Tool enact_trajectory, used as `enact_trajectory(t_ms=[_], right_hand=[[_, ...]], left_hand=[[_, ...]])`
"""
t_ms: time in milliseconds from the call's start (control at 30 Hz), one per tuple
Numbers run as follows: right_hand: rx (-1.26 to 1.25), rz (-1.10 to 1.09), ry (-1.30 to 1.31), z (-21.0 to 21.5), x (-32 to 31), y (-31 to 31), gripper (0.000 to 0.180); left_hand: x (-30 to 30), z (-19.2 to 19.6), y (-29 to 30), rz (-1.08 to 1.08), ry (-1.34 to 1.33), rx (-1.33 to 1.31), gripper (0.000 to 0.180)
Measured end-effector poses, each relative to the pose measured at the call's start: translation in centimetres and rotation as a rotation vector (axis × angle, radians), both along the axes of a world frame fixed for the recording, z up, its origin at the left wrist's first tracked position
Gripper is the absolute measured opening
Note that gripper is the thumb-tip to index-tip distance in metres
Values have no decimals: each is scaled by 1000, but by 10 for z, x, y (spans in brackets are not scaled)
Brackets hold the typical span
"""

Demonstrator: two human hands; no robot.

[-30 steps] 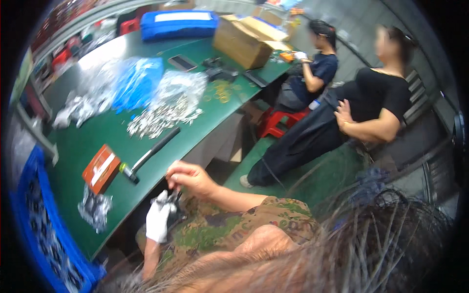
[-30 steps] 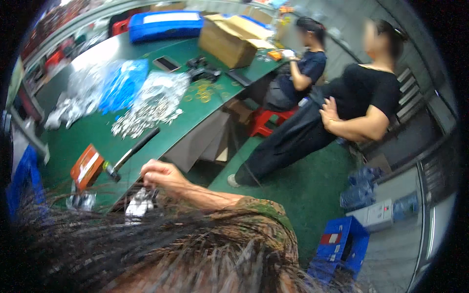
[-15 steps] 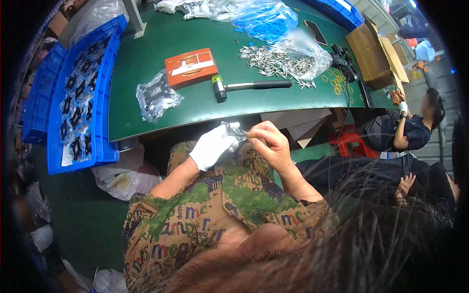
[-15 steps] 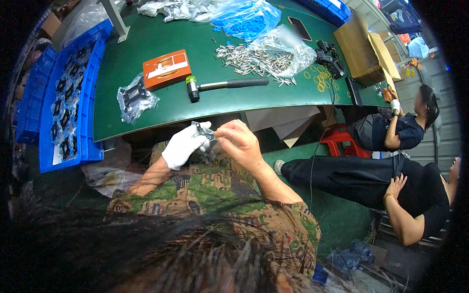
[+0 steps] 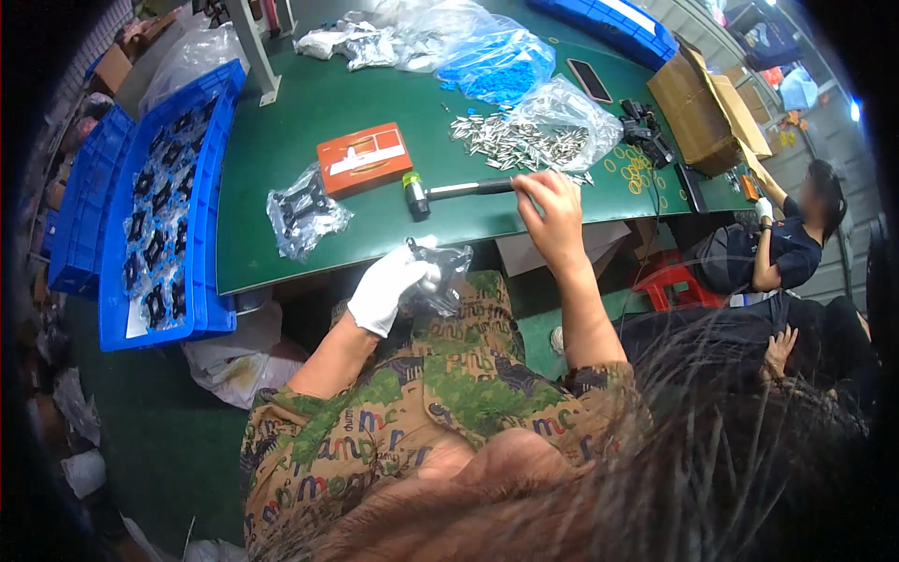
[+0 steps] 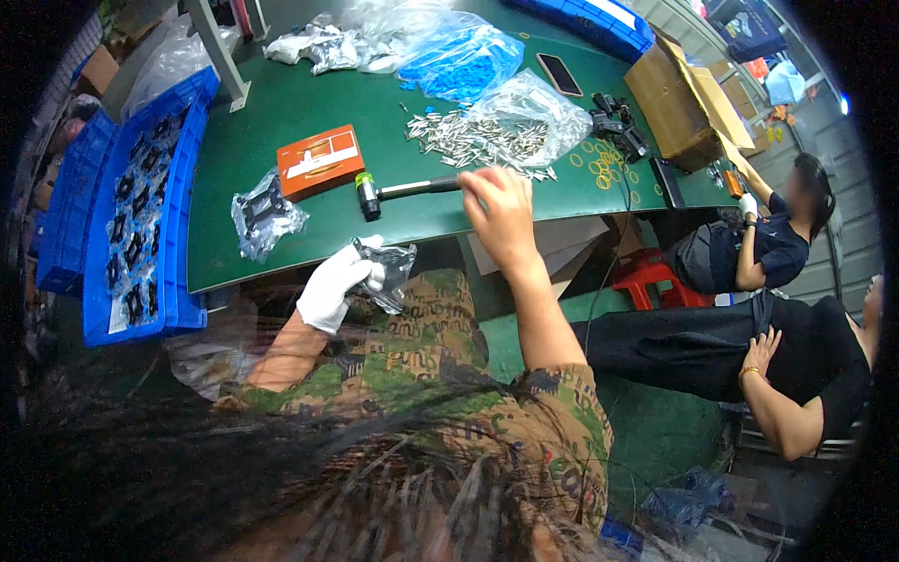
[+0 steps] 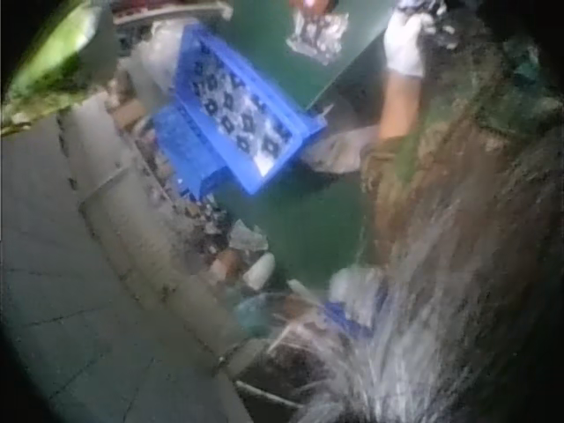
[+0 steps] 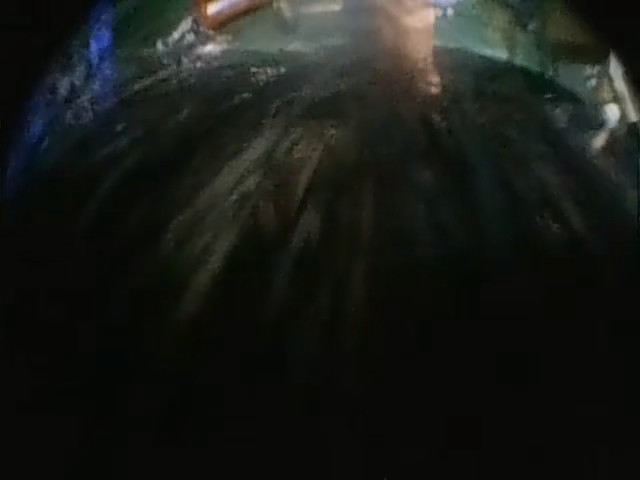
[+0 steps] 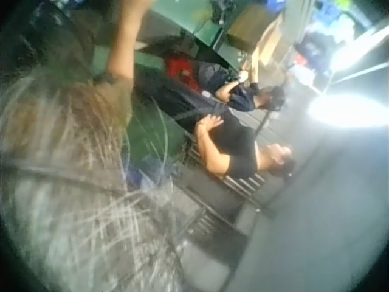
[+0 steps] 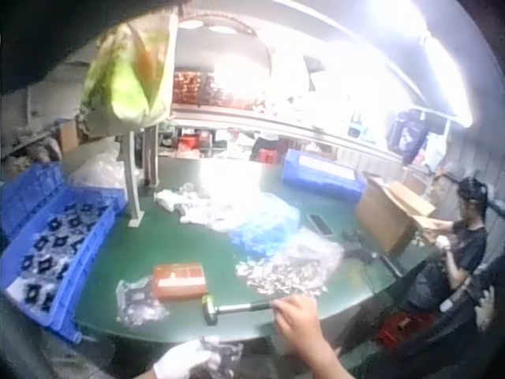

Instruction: The person assembles small black plastic components with blue caps and metal pins at a green workbench. They repeatedly pick parts from a blue crate, insert pins, attach caps, and place finished units into a clear plastic bag. A hammer and small red fixture are used intermittently during the process.

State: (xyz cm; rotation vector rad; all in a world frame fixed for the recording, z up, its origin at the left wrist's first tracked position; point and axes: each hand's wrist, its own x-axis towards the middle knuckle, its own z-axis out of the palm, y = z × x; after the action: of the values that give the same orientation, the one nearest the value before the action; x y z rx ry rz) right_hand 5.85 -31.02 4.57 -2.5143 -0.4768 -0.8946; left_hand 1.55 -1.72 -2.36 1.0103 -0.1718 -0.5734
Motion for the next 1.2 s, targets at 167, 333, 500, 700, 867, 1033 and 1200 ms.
enact_trajectory(t_ms=[167, 333, 500, 700, 867, 1033, 1200], right_hand=[[-121, 28, 121, -24, 78, -21, 16], [-235, -88, 70, -14, 147, -19, 17], [-197, -47, 174, 0, 182, -10, 16], [-319, -45, 35, -4, 141, 6, 13], [285, 383, 610, 8, 43, 45, 31], [424, 443, 749, -7, -10, 77, 26], [694, 389, 458, -23, -8, 87, 25]], left_hand=[[8, 12, -7, 12, -73, 17, 40], [12, 20, -1, 78, -62, -10, 36], [9, 30, 5, 130, -69, -1, 35], [11, 28, 18, 234, 24, -52, 36], [17, 27, 15, 279, 37, -204, 34], [12, 33, 4, 272, 28, -135, 35], [10, 23, 9, 169, 91, -202, 37]])
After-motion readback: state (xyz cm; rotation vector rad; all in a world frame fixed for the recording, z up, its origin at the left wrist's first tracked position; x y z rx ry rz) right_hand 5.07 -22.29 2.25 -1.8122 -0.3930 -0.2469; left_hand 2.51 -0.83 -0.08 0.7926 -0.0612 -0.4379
